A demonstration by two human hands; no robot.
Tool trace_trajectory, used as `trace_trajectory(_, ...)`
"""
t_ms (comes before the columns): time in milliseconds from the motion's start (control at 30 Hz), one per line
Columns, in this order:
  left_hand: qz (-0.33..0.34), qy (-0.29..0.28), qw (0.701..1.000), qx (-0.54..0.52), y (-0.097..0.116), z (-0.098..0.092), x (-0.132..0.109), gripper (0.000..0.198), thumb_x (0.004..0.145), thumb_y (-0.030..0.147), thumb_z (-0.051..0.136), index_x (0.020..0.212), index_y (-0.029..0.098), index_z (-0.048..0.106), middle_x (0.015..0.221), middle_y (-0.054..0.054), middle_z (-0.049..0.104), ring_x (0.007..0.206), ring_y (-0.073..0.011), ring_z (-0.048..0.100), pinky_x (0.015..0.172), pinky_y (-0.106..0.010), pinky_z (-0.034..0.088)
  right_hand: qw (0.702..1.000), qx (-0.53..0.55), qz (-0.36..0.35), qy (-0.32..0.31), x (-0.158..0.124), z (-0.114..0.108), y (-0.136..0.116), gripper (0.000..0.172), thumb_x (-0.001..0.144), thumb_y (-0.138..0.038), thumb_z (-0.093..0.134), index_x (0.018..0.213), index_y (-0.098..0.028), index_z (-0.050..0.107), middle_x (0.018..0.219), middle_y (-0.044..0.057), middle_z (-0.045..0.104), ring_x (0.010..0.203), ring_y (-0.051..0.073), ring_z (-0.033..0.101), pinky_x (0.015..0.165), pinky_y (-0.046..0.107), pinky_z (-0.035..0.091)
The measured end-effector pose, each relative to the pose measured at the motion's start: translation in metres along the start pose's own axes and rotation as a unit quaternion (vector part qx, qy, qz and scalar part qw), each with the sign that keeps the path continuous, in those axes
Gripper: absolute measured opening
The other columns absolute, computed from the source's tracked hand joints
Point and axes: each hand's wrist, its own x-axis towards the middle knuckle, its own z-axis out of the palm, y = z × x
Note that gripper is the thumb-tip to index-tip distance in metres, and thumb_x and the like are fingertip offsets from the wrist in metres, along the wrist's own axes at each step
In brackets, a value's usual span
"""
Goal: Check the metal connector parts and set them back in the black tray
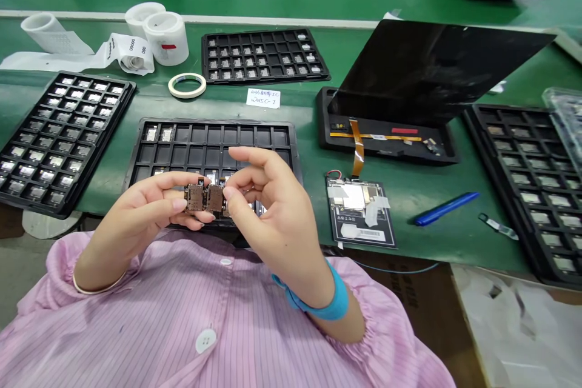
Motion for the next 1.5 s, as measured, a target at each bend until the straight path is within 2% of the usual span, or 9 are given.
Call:
trace_trajectory(733, -0.022, -0.009, 1.000, -0.011, -0.001, -0.003, 0.004, 0.028, 0.089, 0.019, 0.071, 0.116, 0.014, 0.067, 0.100, -0.009, 0.078, 0.087, -0.0200, 0.077, 0.077, -0.025, 0.061, 1.000, 0.002, 0.020, 0.013, 0.002, 0.002, 0.002, 0.030, 0.088, -0.018, 0.064, 0.116, -0.026, 0.059, 0.082, 0.001, 0.067, 0.074, 0.019, 0.066, 0.066, 0.035, 0.055)
trace_trajectory(1200, -0.024, 0.009, 1.000, 0.012, -0.005, -0.006, 0.007, 0.034, 0.087, 0.023, 0.073, 0.119, 0.013, 0.066, 0.105, -0.011, 0.078, 0.089, -0.0234, 0.077, 0.078, -0.030, 0.062, 0.999, -0.038, 0.017, 0.025, 0.003, 0.006, 0.007, 0.029, 0.088, -0.021, 0.063, 0.116, -0.027, 0.058, 0.082, 0.002, 0.067, 0.072, 0.020, 0.063, 0.066, 0.037, 0.054)
trace_trajectory(1367, 0.010, 0.046, 0.997, 0.065, -0.006, -0.010, 0.012, 0.030, 0.088, 0.033, 0.073, 0.111, 0.014, 0.068, 0.100, -0.009, 0.078, 0.082, -0.0195, 0.077, 0.072, -0.026, 0.062, 0.998, -0.061, -0.007, 0.024, 0.008, 0.010, 0.012, 0.030, 0.087, -0.020, 0.063, 0.117, -0.025, 0.058, 0.083, 0.001, 0.068, 0.074, 0.019, 0.062, 0.070, 0.035, 0.053)
trace_trajectory(1433, 0.050, 0.100, 0.986, 0.121, -0.002, -0.019, 0.014, 0.029, 0.087, 0.036, 0.074, 0.106, 0.014, 0.070, 0.098, -0.009, 0.078, 0.079, -0.0179, 0.076, 0.068, -0.024, 0.062, 0.997, -0.068, -0.007, 0.027, 0.015, 0.012, 0.017, 0.030, 0.086, -0.020, 0.062, 0.116, -0.024, 0.059, 0.083, 0.001, 0.068, 0.074, 0.019, 0.062, 0.068, 0.035, 0.052)
trace_trajectory(1500, 0.113, 0.192, 0.956, 0.189, 0.005, -0.032, 0.015, 0.027, 0.087, 0.037, 0.073, 0.102, 0.014, 0.071, 0.095, -0.008, 0.078, 0.078, -0.0175, 0.076, 0.067, -0.024, 0.061, 0.996, -0.081, -0.005, 0.032, 0.026, 0.017, 0.026, 0.030, 0.085, -0.020, 0.061, 0.115, -0.023, 0.059, 0.082, 0.001, 0.068, 0.074, 0.019, 0.063, 0.066, 0.034, 0.050)
